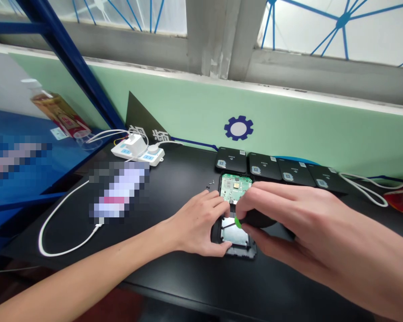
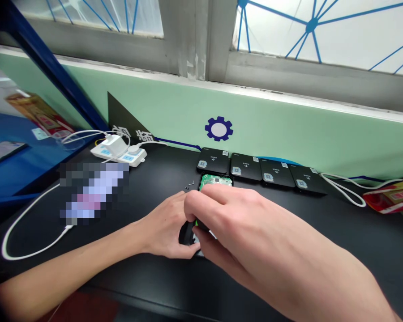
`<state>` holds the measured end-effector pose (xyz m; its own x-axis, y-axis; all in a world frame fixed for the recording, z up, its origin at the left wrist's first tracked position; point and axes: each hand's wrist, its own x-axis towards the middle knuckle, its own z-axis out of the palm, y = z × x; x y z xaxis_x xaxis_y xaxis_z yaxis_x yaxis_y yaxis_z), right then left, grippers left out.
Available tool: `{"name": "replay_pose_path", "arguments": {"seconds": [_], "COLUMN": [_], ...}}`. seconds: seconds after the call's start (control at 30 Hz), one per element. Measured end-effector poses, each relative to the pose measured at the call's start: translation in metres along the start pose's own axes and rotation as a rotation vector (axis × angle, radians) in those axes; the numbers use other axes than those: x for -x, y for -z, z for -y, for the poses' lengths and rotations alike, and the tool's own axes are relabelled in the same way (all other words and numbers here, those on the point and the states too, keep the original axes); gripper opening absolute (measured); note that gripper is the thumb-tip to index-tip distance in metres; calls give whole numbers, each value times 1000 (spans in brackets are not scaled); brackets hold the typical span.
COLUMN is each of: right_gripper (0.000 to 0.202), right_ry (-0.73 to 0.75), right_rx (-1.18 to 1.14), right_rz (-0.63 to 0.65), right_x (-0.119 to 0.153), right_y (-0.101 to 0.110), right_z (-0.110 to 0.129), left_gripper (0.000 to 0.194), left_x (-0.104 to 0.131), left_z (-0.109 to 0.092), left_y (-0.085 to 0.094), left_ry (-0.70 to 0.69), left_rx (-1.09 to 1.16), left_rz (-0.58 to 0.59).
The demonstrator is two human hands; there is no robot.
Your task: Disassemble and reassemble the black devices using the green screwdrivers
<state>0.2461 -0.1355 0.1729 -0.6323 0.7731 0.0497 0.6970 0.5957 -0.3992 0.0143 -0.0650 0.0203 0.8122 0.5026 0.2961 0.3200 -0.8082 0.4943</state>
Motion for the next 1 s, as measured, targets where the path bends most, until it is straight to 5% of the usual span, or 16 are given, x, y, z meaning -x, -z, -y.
{"name": "replay_pose_path", "arguments": {"seconds": [0.7, 1.0], "right_gripper": [9, 40], "right_ry": [3, 103], "right_rx": [8, 295], "right_rz": [-43, -317], "right_x": [-1, -17], "right_y": [-2, -21], "right_z": [-3, 4], "left_gripper": [36, 40], "left_x": [-1, -1], "left_z": [2, 4], "left_y": [0, -2], "left_ry": [-9, -3], "left_rx": [-9, 38], "left_rz": [26, 59]}}
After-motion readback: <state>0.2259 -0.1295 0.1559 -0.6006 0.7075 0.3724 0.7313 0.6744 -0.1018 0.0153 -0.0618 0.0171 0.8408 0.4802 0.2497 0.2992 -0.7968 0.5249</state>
